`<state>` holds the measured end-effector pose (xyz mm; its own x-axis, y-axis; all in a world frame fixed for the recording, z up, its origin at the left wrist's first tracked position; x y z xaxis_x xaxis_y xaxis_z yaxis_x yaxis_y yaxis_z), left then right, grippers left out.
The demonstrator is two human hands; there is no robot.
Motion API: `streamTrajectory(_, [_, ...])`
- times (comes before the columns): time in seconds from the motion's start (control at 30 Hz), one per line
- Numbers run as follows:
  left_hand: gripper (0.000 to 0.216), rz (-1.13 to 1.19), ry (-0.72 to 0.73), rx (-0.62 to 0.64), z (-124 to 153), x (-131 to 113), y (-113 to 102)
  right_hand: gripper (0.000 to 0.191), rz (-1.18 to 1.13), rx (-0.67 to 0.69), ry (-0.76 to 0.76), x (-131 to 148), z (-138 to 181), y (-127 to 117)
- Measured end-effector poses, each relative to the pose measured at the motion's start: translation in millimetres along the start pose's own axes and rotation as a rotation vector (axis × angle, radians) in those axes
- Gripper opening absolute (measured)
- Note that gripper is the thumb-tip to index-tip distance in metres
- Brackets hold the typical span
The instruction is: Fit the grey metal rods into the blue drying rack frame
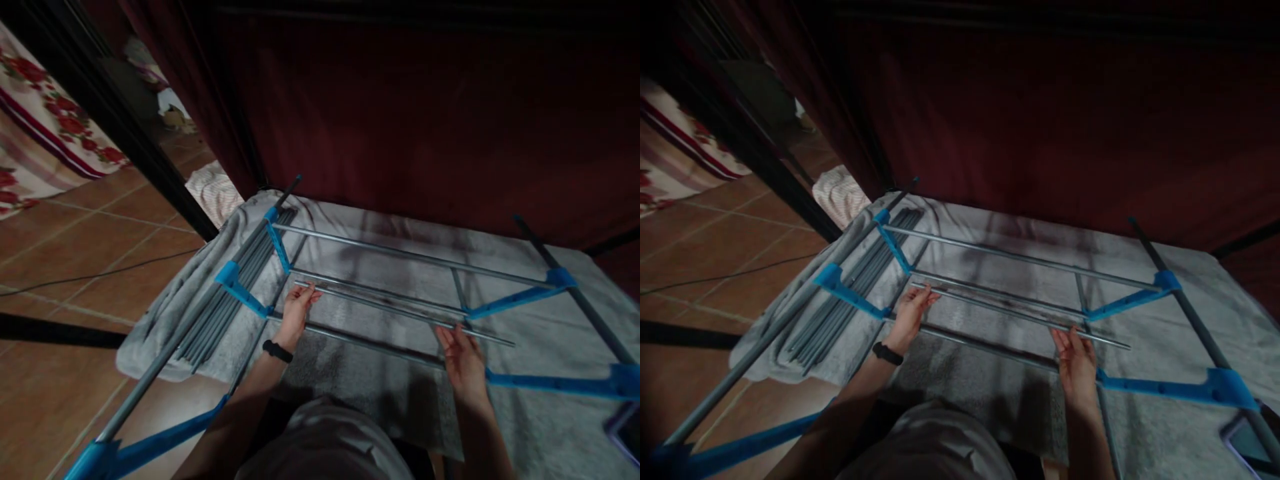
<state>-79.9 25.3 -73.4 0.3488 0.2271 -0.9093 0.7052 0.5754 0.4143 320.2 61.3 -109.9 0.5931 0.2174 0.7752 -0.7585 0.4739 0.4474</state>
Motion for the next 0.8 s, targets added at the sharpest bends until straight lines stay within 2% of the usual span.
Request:
streamTrajectory(0.1, [0.045, 0.011, 0.003, 0.014, 3, -1, 0, 0.030, -0.014, 0.016, -0.008, 1, 0, -2])
streamTrajectory(0.27, [0.045, -0.019, 0.106, -0.122, 3, 0, -3, 0.021, -0.009, 0.009, -0.016, 2, 0, -5])
streamTrajectory(0.33, [0.041, -0.076, 0.136, -0.124, 3, 3, -3, 0.019, 0.011, -0.003, -0.014, 2, 0, -4])
streamTrajectory(0.53, [0.027, -0.291, 0.221, 0.118, 14, 15, 3, 0.022, 0.033, 0.009, -0.006, 3, -2, -5])
streamTrajectory(0.63, [0.020, -0.521, 0.370, 0.285, 20, 18, 2, 0.022, 0.033, 0.028, -0.010, 4, -4, -7])
streamTrajectory(0.8, [0.027, -0.948, 0.682, 0.568, 26, 15, -4, 0.019, 0.058, 0.045, -0.004, 4, -3, -8])
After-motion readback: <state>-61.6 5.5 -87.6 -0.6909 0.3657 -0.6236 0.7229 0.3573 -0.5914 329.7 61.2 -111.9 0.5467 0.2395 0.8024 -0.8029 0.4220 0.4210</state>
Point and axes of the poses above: each hand's wrist, its own z-axis away from the middle knuckle, its own y-axis out of the palm, x = y × z, the point moved 1 cm from there along -z, towards the middle knuckle, and after that the axes turned 13 degrees about y, right-handed, at the moved point
